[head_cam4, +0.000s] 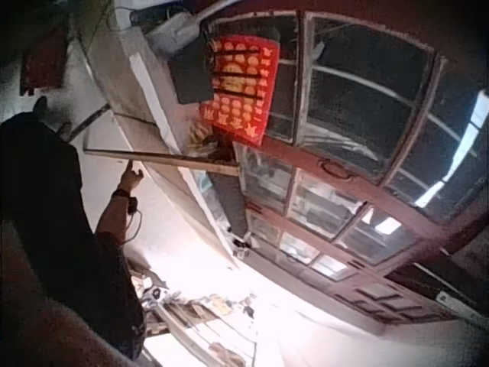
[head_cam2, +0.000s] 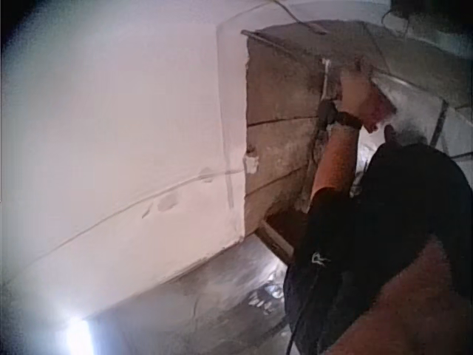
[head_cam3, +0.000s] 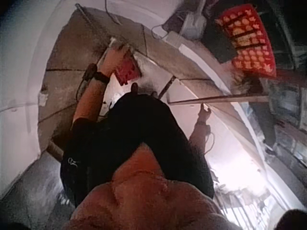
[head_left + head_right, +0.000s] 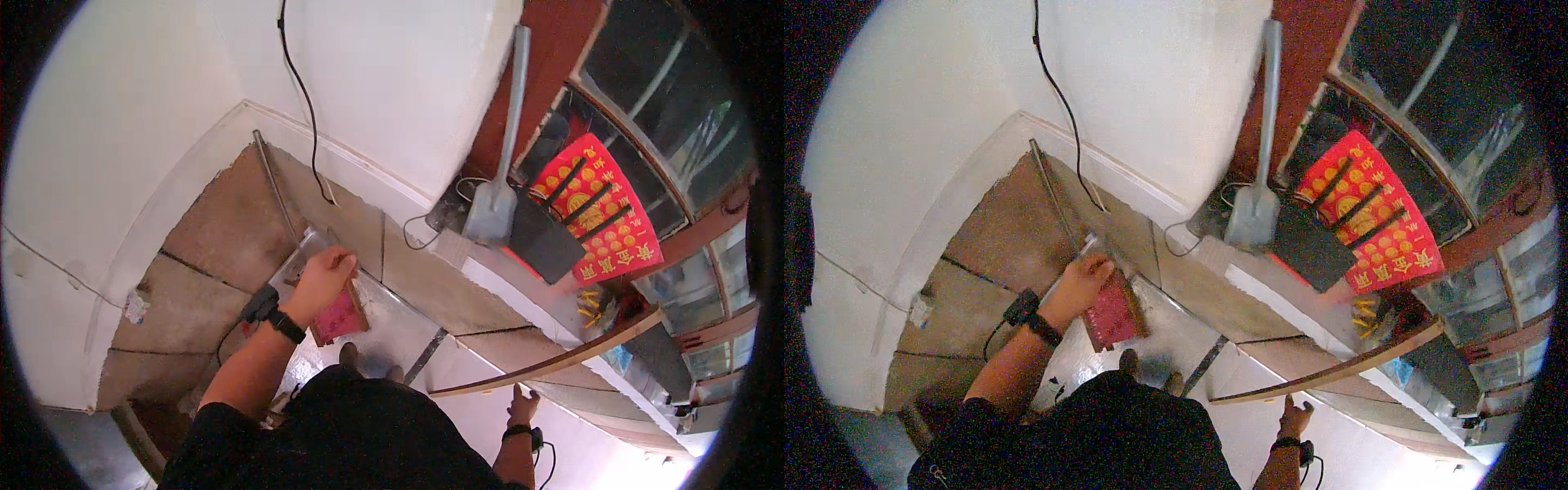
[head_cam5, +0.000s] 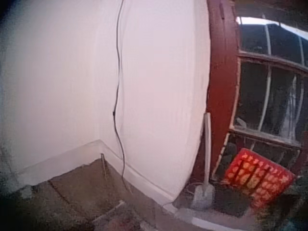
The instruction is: The person manipulates electrical wires and organizes an extension cord in a utility area.
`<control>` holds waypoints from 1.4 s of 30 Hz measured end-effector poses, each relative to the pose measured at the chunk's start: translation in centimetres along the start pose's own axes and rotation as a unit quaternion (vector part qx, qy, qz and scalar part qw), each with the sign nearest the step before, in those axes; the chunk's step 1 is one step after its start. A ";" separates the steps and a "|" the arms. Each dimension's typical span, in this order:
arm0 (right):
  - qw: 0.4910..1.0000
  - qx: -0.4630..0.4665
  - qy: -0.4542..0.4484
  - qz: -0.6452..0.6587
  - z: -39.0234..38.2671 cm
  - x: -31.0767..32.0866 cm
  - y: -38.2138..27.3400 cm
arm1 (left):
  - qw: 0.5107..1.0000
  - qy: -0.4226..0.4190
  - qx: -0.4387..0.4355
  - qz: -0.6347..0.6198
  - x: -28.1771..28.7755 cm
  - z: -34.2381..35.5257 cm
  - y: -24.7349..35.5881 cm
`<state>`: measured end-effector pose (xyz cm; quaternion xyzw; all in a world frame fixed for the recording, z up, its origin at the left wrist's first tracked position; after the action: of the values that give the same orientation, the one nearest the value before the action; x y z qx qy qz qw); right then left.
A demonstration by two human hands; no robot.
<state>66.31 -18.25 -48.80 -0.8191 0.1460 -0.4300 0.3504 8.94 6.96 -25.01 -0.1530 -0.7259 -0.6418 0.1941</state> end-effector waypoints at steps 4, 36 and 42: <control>0.988 -0.102 -0.067 0.096 -7.3 -2.3 -3.5 | 0.989 0.092 -0.103 0.049 1.7 6.1 0.3; 0.976 -0.123 -0.106 0.148 -20.3 -8.5 -9.8 | 0.963 0.194 -0.140 -0.128 -0.4 17.7 0.2; 0.975 -0.114 -0.118 0.151 -20.3 -8.8 -9.7 | 0.958 0.192 -0.110 -0.184 -0.2 17.0 0.9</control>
<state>44.18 -15.70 -39.54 -0.8674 0.2737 -0.2528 0.3300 8.11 23.90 -26.09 0.0888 -0.6151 -0.7599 0.1904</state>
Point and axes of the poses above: each hand's wrist, its own z-axis towards the middle knuckle, its own x-axis out of the back of the hand, y = z × x, the point moved 5 cm from there along z, towards the middle knuckle, and after that the axes turned 5 degrees about z, right-handed, at the moved point
